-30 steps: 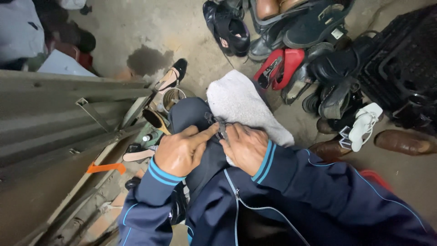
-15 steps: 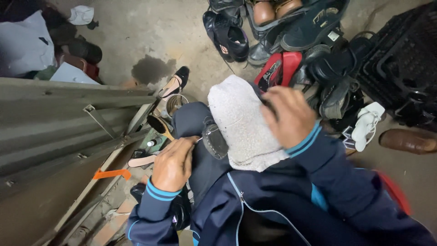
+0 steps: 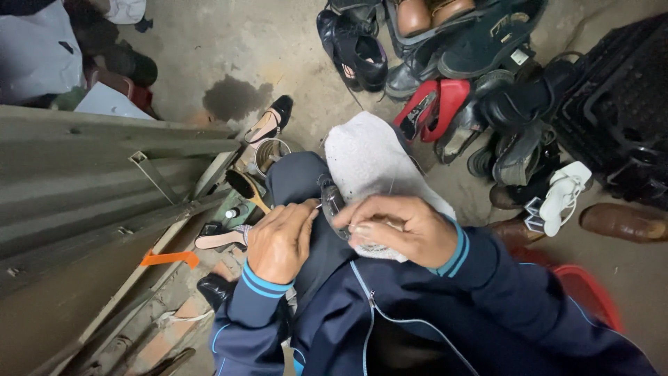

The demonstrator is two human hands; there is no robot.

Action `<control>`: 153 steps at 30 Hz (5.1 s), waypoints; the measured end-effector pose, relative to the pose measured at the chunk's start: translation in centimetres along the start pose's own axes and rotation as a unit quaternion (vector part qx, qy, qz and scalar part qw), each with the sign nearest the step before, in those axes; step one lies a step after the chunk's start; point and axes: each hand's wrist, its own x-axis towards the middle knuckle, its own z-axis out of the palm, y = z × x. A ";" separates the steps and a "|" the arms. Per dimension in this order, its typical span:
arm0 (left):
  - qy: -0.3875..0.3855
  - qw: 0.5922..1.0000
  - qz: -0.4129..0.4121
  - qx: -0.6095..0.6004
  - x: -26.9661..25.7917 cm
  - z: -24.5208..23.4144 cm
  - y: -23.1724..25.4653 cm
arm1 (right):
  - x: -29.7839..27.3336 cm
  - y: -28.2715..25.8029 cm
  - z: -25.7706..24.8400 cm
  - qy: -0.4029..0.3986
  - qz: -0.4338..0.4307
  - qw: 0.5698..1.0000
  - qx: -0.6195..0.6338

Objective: The person sits on the floor and sews a black shoe using a needle and thread. They repeatedly push the needle through the shoe's sole and pull the thread to stitch it.

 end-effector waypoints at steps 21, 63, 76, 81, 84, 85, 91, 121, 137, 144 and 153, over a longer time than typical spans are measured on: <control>0.006 0.989 -0.106 0.106 -3.6 0.6 -4.2 | 0.9 5.0 1.1 0.100 -0.053 0.904 -0.412; 0.121 0.921 -0.198 -0.311 -1.4 6.6 3.4 | -0.5 7.2 1.5 0.056 0.024 0.803 -0.593; 0.148 0.972 -0.168 -0.065 0.8 6.2 1.7 | -0.1 6.9 0.4 0.093 0.038 0.827 -0.552; 0.131 0.974 -0.149 -0.107 1.2 8.0 1.0 | -0.2 6.8 0.6 0.083 0.044 0.830 -0.550; 0.131 0.969 -0.154 -0.140 1.5 8.0 1.1 | -0.4 7.3 0.1 0.079 0.034 0.836 -0.541; 0.129 0.970 -0.153 -0.141 1.3 7.6 1.1 | -0.4 7.2 0.2 0.080 0.036 0.836 -0.542; 0.135 0.913 -0.149 -0.354 -2.6 3.6 -1.2 | -0.7 6.2 0.0 0.087 0.051 0.881 -0.462; 0.112 0.878 -0.199 -0.420 -2.6 7.5 0.4 | 1.2 3.0 -0.2 0.053 -0.069 0.988 -0.125; 0.094 0.926 -0.147 -0.335 -0.2 6.7 2.1 | -0.8 7.9 -1.1 0.049 -0.110 0.876 -0.468; 0.071 0.931 -0.190 -0.303 0.0 7.5 2.4 | -0.9 7.3 -0.4 0.084 -0.061 0.831 -0.546; 0.057 0.950 -0.101 -0.291 0.5 4.0 4.0 | -3.6 6.6 -5.8 0.189 0.111 0.907 -0.359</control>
